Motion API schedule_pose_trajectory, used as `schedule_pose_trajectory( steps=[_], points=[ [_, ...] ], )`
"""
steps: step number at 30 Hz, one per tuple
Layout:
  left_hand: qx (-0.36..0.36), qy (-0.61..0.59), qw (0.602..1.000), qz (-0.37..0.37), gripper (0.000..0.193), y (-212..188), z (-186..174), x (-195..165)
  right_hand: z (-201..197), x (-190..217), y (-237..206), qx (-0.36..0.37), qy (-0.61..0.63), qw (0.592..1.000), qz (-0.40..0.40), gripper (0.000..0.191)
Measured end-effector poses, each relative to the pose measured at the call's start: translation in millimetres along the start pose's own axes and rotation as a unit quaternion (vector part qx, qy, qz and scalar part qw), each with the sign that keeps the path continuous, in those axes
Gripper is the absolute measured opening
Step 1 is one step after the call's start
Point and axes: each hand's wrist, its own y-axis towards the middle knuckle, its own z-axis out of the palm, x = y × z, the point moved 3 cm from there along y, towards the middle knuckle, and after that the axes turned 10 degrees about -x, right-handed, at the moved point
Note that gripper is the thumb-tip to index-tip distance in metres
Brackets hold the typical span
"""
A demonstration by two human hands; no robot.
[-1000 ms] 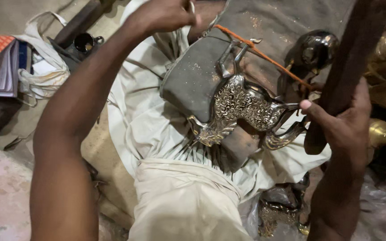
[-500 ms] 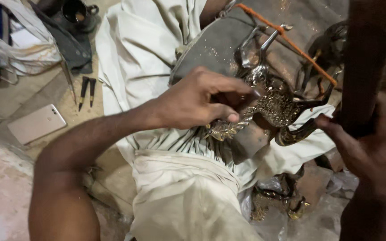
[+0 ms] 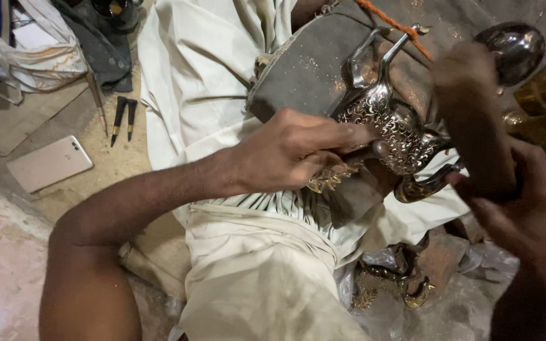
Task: The person sits on the floor holding a brass animal figurine against a sandbag on their lap. They position a metal punch against the figurine's surface and strike it with a wooden mallet, repositioning the punch repeatedly to work the ornate detailing, and turn the figurine to reach different areas.
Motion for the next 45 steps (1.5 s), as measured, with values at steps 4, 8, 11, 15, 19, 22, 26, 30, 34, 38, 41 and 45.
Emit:
schedule_pose_trajectory(
  steps=[4, 8, 11, 15, 19, 22, 26, 30, 34, 38, 41, 45],
  points=[
    [-0.009, 0.041, 0.999, 0.009, 0.041, -6.2, 3.6, -0.7, -11.3, 2.4, 7.8, 0.038, 0.201, 0.979, -0.018, 0.055],
    [-0.014, 0.056, 0.998, 0.002, 0.051, -7.9, 6.1, -5.9, -18.3, 3.0, 15.6, 0.070, 0.153, 0.986, 0.011, 0.038],
    [-0.009, 0.051, 0.998, -0.027, 0.059, -7.4, 7.4, -9.4, -22.7, -1.5, 20.9, 0.130, 0.096, 0.981, 0.110, 0.022],
    [-0.007, 0.055, 0.998, -0.036, 0.061, -5.1, 6.5, -12.7, -29.0, 7.7, 27.9, 0.140, 0.203, 0.969, -0.002, 0.042],
    [-0.031, 0.024, 0.999, 0.007, 0.073, -0.5, 6.4, -16.8, -20.4, 6.0, 25.8, 0.150, 0.137, 0.978, 0.043, 0.015],
    [0.022, 0.070, 0.993, -0.095, 0.056, -0.2, 9.2, -9.4, -17.8, 8.6, 24.6, 0.083, 0.144, 0.986, 0.025, 0.026],
    [-0.009, 0.026, 0.999, -0.020, 0.068, 0.0, 7.2, -9.7, -18.8, 15.3, 22.1, 0.043, 0.113, 0.992, -0.041, 0.026],
    [-0.008, 0.049, 0.999, -0.010, 0.066, -1.5, 8.7, -5.2, -16.8, 13.6, 18.0, 0.066, 0.095, 0.990, 0.077, 0.026],
    [-0.004, 0.046, 0.999, -0.002, 0.050, -0.6, 8.7, -4.5, -15.9, 23.7, 17.2, 0.048, 0.108, 0.993, -0.014, 0.037],
    [0.004, 0.044, 0.999, -0.021, 0.056, 0.3, 6.9, -4.7, -15.2, 27.1, 17.0, 0.035, 0.105, 0.994, -0.021, 0.034],
    [0.003, 0.025, 1.000, -0.009, 0.059, 1.2, 5.3, -4.7, -15.7, 27.2, 16.8, 0.055, 0.121, 0.991, 0.010, 0.024],
    [0.007, 0.017, 1.000, -0.010, 0.047, 1.8, 5.2, -1.5, -17.2, 31.5, 17.8, 0.050, 0.110, 0.993, -0.009, 0.039]
  ],
)
